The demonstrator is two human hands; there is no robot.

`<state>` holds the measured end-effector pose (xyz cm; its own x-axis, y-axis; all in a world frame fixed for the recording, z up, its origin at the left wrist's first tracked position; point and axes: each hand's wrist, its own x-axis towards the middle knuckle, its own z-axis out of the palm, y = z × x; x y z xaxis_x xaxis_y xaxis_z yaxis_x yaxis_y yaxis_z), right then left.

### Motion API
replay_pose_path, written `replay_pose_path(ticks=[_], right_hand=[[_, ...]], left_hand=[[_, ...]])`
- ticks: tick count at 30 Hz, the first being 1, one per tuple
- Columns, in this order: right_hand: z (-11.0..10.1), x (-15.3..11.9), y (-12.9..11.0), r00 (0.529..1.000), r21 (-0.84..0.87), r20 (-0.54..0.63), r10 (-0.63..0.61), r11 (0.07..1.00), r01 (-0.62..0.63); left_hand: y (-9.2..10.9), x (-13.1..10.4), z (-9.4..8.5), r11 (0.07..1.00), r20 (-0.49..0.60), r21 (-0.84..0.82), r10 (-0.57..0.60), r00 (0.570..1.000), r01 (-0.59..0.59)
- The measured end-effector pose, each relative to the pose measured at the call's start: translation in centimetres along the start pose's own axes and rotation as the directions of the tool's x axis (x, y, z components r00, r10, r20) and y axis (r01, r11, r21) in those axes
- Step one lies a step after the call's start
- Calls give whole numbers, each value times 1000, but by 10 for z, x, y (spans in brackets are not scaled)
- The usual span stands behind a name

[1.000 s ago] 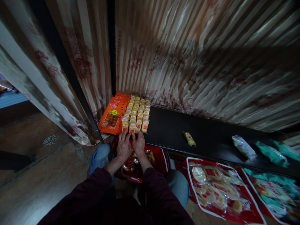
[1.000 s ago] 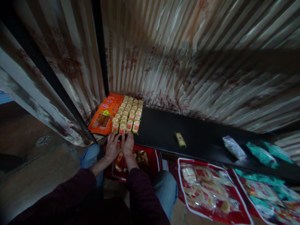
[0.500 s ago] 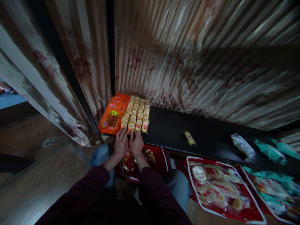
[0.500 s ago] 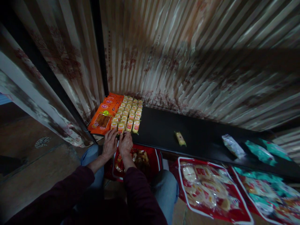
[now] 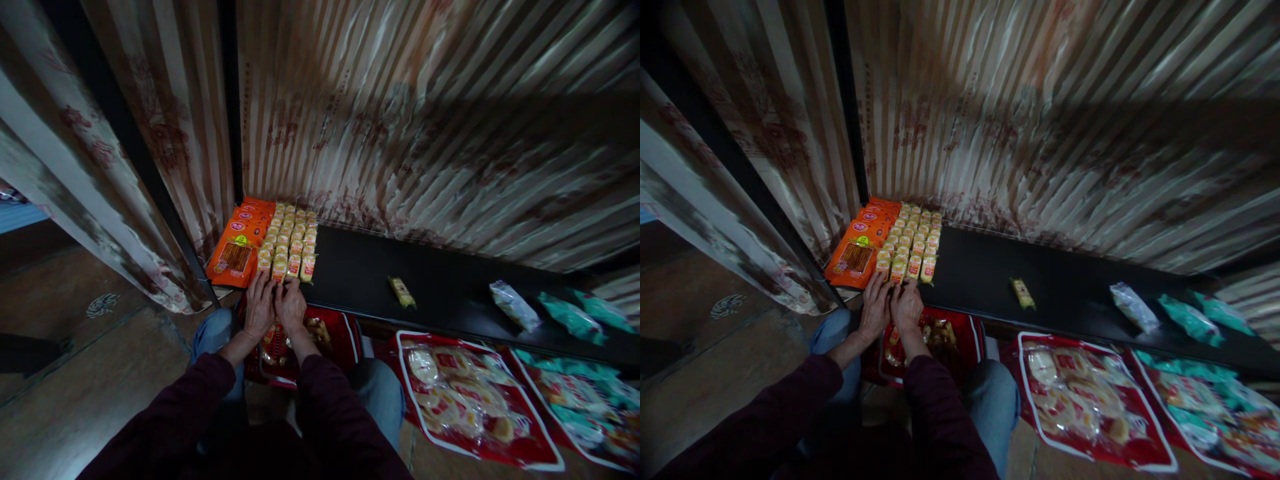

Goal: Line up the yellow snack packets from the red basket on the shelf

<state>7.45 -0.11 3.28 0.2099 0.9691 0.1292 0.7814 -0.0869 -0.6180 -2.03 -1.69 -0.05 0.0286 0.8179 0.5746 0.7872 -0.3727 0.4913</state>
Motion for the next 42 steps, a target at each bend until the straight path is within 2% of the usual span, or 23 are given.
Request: replay_pose_path(ticks=[8, 18, 27, 33, 42], right_hand=[[-1, -6, 2, 1000, 13, 26, 4, 1000, -4], [-12, 5, -3, 993, -58, 113, 35, 998, -29], [-9, 2, 0, 997, -6, 81, 0, 1000, 0], [-8, -1, 6, 999, 96, 46, -15, 995, 11], [-5, -8, 12, 1000, 176, 8, -18, 984, 16]], left_hand=[[-3, -7, 3, 999, -6, -27, -34, 999, 34], [-2, -7, 2, 1000, 20, -16, -18, 1000, 18], [-6, -9, 4, 999, 27, -46, -27, 999, 28], [-9, -10, 4, 1000, 12, -23, -16, 1000, 16], [-4, -16, 0, 999, 28, -15, -35, 999, 35]])
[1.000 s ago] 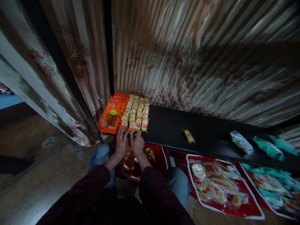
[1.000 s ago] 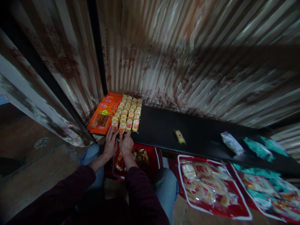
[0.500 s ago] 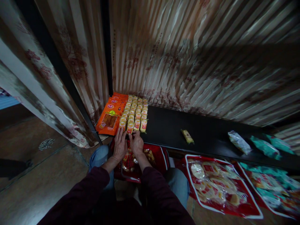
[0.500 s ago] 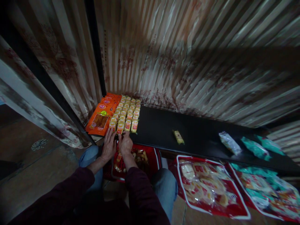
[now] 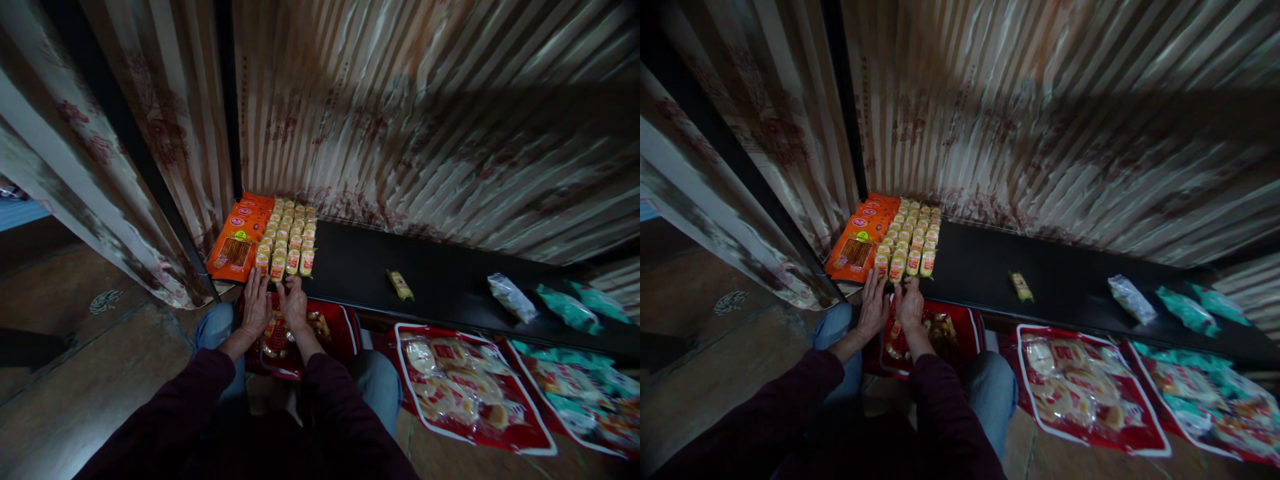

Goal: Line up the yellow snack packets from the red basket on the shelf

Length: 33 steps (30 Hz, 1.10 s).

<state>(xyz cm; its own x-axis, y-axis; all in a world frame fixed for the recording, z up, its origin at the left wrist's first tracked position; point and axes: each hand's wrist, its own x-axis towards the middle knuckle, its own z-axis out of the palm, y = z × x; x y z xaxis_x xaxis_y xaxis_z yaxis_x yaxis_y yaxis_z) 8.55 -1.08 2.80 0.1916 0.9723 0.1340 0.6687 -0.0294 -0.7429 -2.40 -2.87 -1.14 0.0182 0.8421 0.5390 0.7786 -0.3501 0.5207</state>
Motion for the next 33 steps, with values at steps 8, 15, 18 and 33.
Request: replay_pose_path(ticks=[8, 15, 18, 33], right_hand=[[0, -8, 5, 999, 92, 15, -31, 995, 29], [2, -4, 6, 999, 95, -4, -43, 995, 43], [2, -2, 7, 999, 84, 12, -49, 995, 48], [-1, -6, 16, 996, 169, 25, -88, 982, 83]], left_hand=[[5, -11, 2, 999, 42, 20, 43, 998, -44], [3, -9, 5, 991, 53, 90, 98, 994, -102], [3, -7, 5, 989, 61, 119, 86, 994, -93], [3, -9, 12, 981, 70, 159, 102, 992, -112]])
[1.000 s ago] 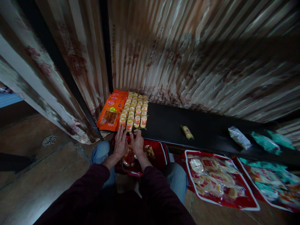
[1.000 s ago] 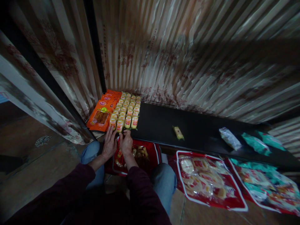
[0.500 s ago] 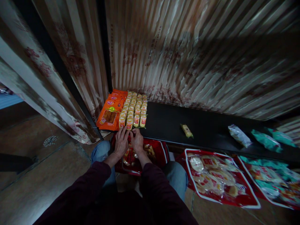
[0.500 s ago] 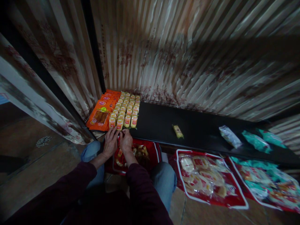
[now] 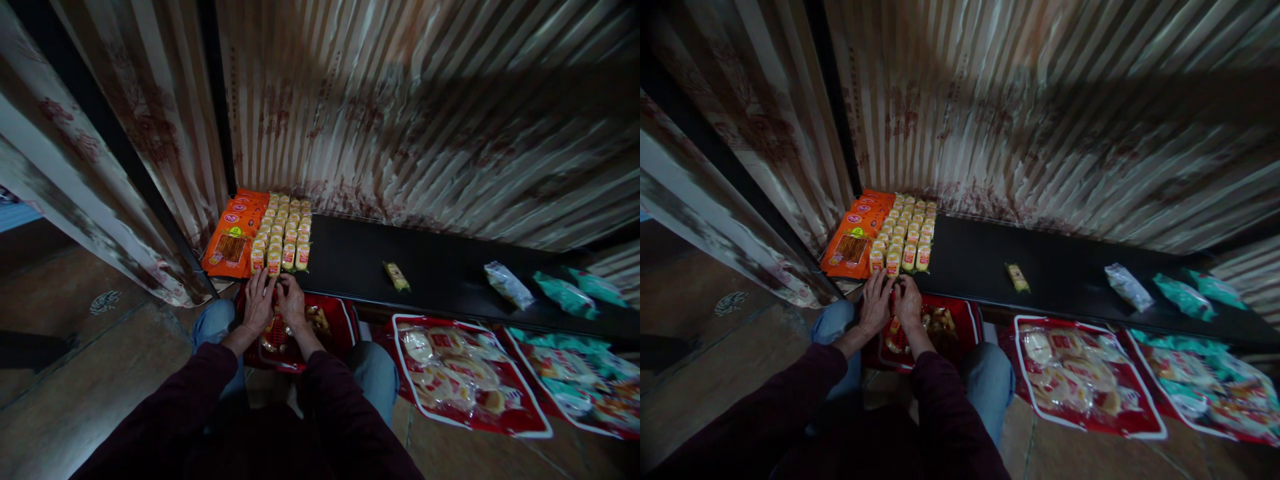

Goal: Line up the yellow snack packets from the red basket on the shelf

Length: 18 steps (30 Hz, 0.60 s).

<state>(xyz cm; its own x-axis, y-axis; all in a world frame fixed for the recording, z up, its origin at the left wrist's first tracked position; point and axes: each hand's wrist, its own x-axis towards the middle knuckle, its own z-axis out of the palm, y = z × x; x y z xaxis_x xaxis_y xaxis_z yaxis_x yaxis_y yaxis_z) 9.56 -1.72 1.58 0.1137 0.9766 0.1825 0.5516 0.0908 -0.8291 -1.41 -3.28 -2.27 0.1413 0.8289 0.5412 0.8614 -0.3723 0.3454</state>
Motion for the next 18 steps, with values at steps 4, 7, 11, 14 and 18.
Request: replay_pose_path(ticks=[4, 7, 11, 14, 18], right_hand=[[0, -3, 1, 1000, 25, -13, 27, 999, -27], [-2, -4, 2, 1000, 34, -20, 22, 999, -22], [-6, -7, 4, 999, 31, -17, 37, 999, -37], [-8, -14, 10, 999, 21, -28, 41, 999, -41], [-8, -30, 25, 996, 8, -42, 80, 997, -80]], left_hand=[[0, -4, 1, 1000, 7, 0, 3, 1000, -3], [0, -3, 2, 1000, 18, 4, 13, 1000, -13], [2, -2, 1, 1000, 34, 6, 25, 999, -25], [3, -3, 0, 1000, 38, 8, 22, 999, -22], [2, -6, -1, 1000, 54, 17, 12, 998, -13]])
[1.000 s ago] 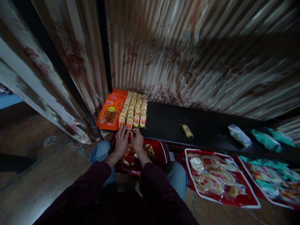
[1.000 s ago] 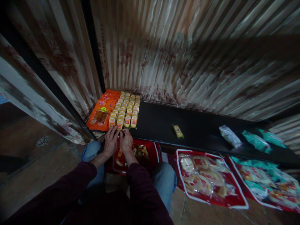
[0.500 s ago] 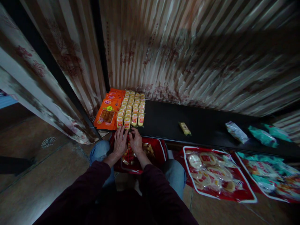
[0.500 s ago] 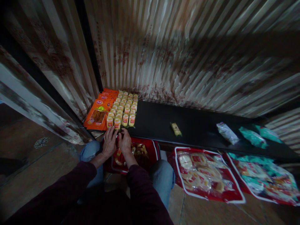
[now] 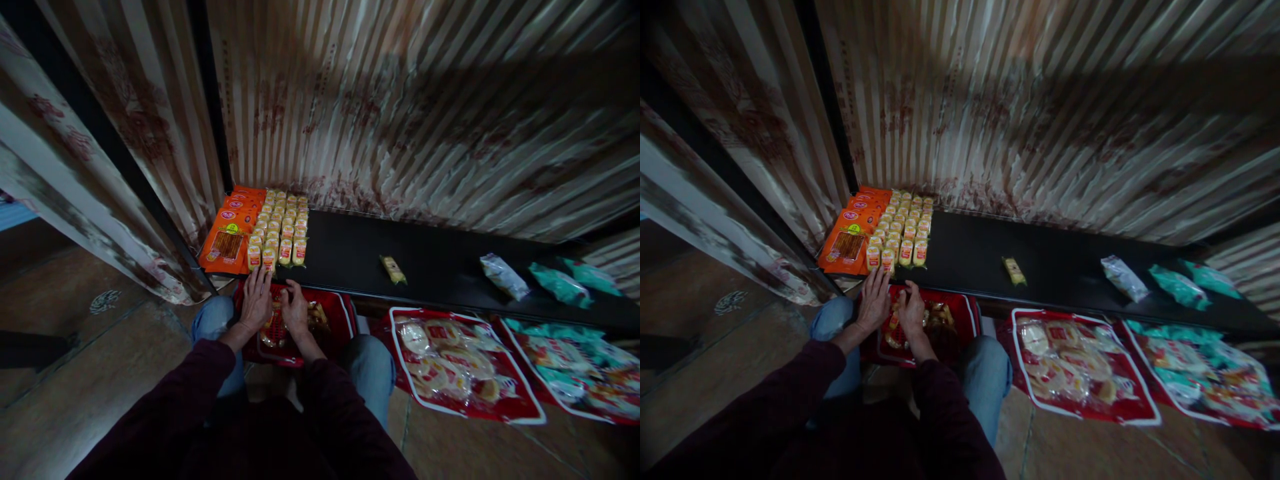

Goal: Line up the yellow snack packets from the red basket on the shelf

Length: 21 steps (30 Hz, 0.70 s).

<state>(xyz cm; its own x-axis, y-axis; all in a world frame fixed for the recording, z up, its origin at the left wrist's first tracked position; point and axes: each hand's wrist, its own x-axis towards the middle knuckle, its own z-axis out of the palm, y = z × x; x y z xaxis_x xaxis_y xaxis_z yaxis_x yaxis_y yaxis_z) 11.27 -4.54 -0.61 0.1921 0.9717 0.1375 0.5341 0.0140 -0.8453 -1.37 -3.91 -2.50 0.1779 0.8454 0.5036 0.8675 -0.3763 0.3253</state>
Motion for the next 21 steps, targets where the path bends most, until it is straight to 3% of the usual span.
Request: replay_pose_path(ticks=[13, 21], right_hand=[[-1, -42, 65, 987, -58, 56, 152, 987, -149], [2, -44, 69, 926, -286, 272, 263, 941, -183]], left_hand=[[2, -8, 2, 1000, 52, 11, -21, 998, 21], [11, -18, -8, 996, 88, -84, 21, 996, -14]])
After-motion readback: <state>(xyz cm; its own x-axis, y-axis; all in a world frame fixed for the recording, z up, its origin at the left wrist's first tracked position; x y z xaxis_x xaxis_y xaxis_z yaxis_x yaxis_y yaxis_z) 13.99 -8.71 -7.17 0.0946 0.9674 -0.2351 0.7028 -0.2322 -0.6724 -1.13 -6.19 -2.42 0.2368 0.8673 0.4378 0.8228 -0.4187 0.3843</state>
